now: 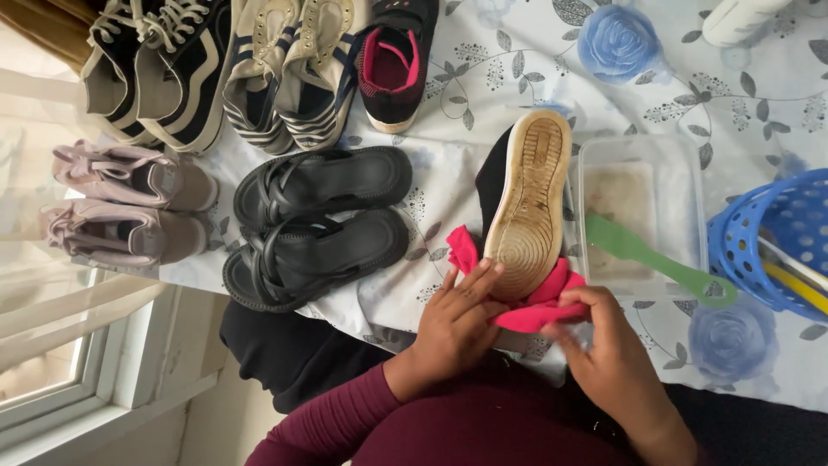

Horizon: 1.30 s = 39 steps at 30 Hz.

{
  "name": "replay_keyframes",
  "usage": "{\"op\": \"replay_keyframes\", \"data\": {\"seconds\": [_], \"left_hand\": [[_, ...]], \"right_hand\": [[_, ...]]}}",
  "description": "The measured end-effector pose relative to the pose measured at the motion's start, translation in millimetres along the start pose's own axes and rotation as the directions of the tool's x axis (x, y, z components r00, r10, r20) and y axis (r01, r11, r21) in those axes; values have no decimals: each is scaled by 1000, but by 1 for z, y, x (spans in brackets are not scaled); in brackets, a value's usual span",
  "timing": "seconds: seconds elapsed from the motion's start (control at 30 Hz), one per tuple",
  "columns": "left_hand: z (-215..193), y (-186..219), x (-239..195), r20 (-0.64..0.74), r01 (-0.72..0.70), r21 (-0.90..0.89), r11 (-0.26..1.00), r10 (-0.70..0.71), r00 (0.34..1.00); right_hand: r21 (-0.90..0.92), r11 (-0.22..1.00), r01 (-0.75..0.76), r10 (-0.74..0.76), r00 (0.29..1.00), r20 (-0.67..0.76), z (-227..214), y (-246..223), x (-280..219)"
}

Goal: The person cleans the sole of a black shoe using a pink cloth and a green brush. They wipe the sole with the cloth, then scrub it with the brush, and repeat the wiping process.

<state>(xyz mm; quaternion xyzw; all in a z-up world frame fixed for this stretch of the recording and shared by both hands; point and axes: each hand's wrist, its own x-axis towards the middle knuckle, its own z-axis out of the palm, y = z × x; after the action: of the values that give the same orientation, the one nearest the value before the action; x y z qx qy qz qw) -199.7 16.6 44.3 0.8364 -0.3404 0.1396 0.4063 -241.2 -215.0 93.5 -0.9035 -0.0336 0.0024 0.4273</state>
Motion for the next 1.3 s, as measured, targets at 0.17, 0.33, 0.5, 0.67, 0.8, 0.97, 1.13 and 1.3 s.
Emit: {"op": "replay_keyframes", "data": {"seconds": [0.17,0.33,0.5,0.67,0.8,0.97,1.13,1.3], "left_hand": [[-4,-4,0,-117,-48,-32,998,44,992],[-13,-1,8,-81,-134,-14,991,133,988],[-12,-17,2,-32,-33,142,989,38,999],[-24,-13,26,-187,98,190,977,-62,980],[12,-43,19,-395,229,236,944,-122,911],[17,-29,27,-466,256,254,933,-114,877],[23,-15,12,-312,195,234,953,-117,943],[11,-7,13,-40,243,116,963,-240,970]], "right_hand": [[-209,965,157,-160,987,7,15,9,-1],[-176,983,61,-80,991,-103,12,-2,-1],[10,992,129,-117,929,-350,25,-3,7],[73,979,192,-150,913,-380,31,-20,35],[-76,976,206,-219,891,-398,47,-16,64],[-258,945,200,-244,958,-150,60,-30,78],[-505,798,327,-407,912,-53,79,4,67],[-381,837,392,-399,915,64,65,4,50]]}}
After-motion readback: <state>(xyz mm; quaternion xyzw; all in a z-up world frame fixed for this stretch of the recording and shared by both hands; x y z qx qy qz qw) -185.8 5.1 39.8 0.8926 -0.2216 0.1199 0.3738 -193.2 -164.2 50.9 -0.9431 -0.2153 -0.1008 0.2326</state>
